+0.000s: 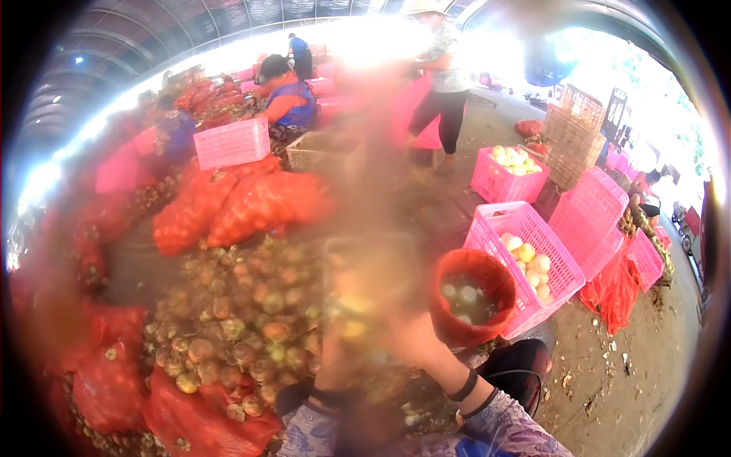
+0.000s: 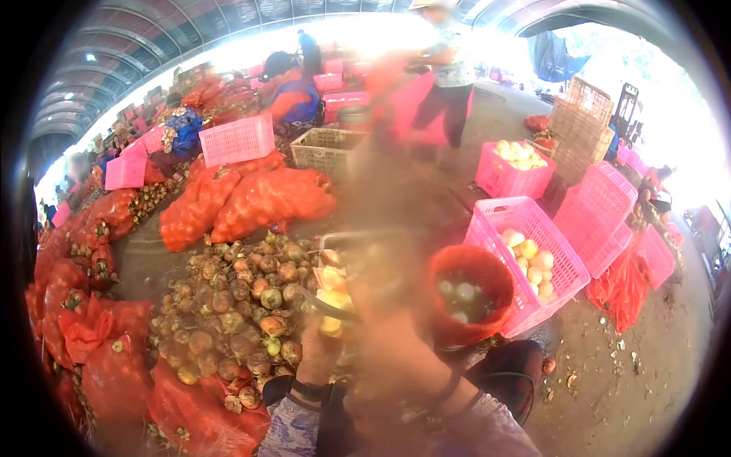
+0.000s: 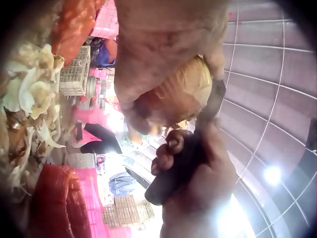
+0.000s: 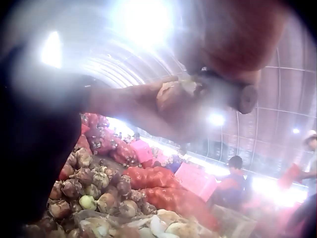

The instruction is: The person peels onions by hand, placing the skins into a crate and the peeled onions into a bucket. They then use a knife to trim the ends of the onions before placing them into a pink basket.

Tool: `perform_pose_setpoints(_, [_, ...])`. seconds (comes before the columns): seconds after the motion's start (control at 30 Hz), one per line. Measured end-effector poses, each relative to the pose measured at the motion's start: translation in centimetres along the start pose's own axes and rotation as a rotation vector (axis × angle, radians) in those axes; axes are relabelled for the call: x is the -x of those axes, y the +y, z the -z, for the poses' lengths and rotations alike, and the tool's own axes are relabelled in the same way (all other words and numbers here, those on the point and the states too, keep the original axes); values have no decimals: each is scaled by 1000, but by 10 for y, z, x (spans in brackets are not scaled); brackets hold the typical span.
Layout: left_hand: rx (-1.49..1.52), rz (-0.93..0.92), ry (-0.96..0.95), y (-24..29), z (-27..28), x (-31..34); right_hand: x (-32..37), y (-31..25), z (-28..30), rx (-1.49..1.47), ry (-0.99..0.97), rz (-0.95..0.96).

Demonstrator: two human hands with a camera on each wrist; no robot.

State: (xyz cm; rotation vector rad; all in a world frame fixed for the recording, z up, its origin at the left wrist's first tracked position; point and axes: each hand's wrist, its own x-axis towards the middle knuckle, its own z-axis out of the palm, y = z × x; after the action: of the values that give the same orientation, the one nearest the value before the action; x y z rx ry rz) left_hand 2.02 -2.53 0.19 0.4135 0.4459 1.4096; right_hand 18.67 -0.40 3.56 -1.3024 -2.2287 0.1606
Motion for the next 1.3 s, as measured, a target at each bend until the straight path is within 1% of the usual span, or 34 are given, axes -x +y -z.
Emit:
perform_pose_setpoints(0.03, [-52,-45,-32,-3,6,-4,0,2,-2,63,-9,18])
perform_pose_setpoints(0.07, [-104,-91,-63,-7,12,-8,-1,-3,5,65,-10,19])
perform_pose_setpoints(0.1, [-102,-91,-63,-8,18,-11,-2,-11,16,69,48,119])
perform_pose_setpoints(0.13, [-220,-130,-105,-9,25,-12,-3,-15,22,71,104,218])
perform_pose_setpoints(0.17, [-339,-168,-147,-9,29,-13,-6,-9,13,71,102,218])
perform_pose_setpoints(0.23, [-322,-148,-150,-11,27,-12,-15,9,-13,144,221,301])
perform_pose_setpoints(0.27, [-305,-128,-153,-10,23,-11,-14,6,-12,144,221,301])
perform_pose_setpoints(0.3, [-305,-130,-154,-9,18,-10,-14,1,-8,125,245,266])
perform_pose_setpoints(0.37, [-188,-85,-174,-8,10,-6,-12,2,-7,104,266,231])
perform_pose_setpoints(0.4, [-188,-85,-172,-7,11,-5,-11,11,-8,147,222,134])
perform_pose_setpoints(0.43, [-244,-39,-116,-7,13,-5,-10,18,-10,191,179,36])
perform_pose_setpoints(0.47, [-301,8,-62,-6,13,-5,-6,26,-15,163,180,-18])
perform_pose_setpoints(0.5, [-301,13,-68,-3,3,-3,-3,34,-22,92,207,-69])
perform_pose_setpoints(0.57, [-221,34,-20,2,-15,6,3,48,-34,-80,250,-158])
perform_pose_setpoints(0.6, [-223,35,-22,0,-10,5,4,54,-40,-176,269,-201])
perform_pose_setpoints(0.67, [-215,-1,-134,-4,1,-1,5,60,-49,-373,304,-284])
perform_pose_setpoints(0.7, [-216,1,-138,-5,2,-2,5,62,-52,-458,323,-319])
perform_pose_setpoints(0.8, [-275,37,-94,-9,12,-6,7,64,-57,-653,379,-392])
perform_pose_setpoints(0.87, [-397,35,-220,-12,35,-13,9,68,-52,-755,421,-433])
perform_pose_setpoints(0.9, [-406,13,-230,-9,31,-13,8,67,-47,-814,435,-441])
perform_pose_setpoints(0.93, [-404,-1,-232,-8,24,-8,8,77,-49,-891,412,-513])
perform_pose_setpoints(0.97, [-399,-18,-232,-9,19,-4,12,60,-29,-950,368,-433])
perform_pose_setpoints(1.0, [-392,-30,-229,-9,15,-1,15,68,-37,-919,358,-341])
perform_pose_setpoints(1.03, [-384,-34,-228,-7,12,1,13,29,-2,-975,268,-363])
perform_pose_setpoints(1.1, [-371,-34,-222,-9,9,4,5,20,-11,-551,491,2])
perform_pose_setpoints(1.13, [-368,-40,-219,-10,9,4,4,21,-11,-551,499,13])
perform_pose_setpoints(1.2, [-363,-56,-205,-7,3,7,8,29,-11,-400,213,-104])
perform_pose_setpoints(1.23, [-360,-70,-193,-5,0,8,9,36,-20,-397,214,-98])
perform_pose_setpoints(1.27, [-356,-76,-194,-1,-7,13,9,47,-34,-415,234,-188])
perform_pose_setpoints(1.3, [-336,-38,-236,6,-15,17,10,58,-49,-434,256,-281])
